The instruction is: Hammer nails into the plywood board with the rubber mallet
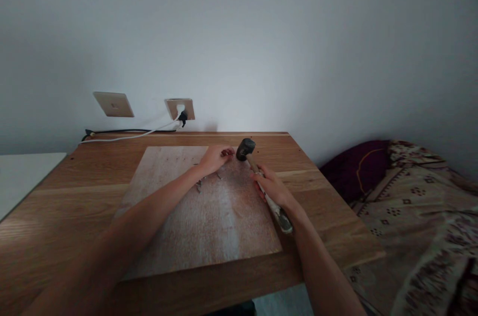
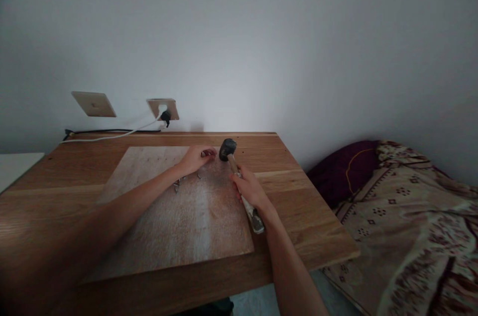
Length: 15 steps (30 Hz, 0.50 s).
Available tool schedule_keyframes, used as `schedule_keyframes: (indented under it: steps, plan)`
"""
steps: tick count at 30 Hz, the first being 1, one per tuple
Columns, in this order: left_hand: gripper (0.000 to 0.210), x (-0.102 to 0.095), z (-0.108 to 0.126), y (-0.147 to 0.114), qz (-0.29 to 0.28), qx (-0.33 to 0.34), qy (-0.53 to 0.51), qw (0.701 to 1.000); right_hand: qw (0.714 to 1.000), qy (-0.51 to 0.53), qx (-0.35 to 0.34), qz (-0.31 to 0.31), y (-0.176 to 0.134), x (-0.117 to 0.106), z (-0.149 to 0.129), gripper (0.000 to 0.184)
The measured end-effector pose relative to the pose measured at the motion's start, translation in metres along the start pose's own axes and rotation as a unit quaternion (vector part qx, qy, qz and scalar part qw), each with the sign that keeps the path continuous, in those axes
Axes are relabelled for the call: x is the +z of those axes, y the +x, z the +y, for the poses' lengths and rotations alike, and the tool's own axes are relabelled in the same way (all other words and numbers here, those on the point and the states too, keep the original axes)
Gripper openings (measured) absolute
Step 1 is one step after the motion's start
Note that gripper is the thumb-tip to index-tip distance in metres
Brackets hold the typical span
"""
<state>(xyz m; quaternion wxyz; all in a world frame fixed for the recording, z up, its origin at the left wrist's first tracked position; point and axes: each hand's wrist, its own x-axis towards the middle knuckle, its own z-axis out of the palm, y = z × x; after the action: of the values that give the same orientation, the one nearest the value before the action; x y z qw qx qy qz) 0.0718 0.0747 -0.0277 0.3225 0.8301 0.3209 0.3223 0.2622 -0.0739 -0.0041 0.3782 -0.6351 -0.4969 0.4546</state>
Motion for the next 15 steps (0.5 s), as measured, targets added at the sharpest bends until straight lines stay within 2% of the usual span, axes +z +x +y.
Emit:
schedule_keyframes:
  steps: [10,15]
  plan:
    - [0.015,-0.002,0.003,-0.002,-0.022,0.024,0.006,0.999,0.999,0.047,-0.013,0.004,-0.002,0.005,-0.010,0.037]
    - [0.016,0.001,-0.001,-0.002,-0.006,0.009,0.002,1.000,0.998,0.055,-0.013,0.019,-0.003,0.007,-0.011,0.036]
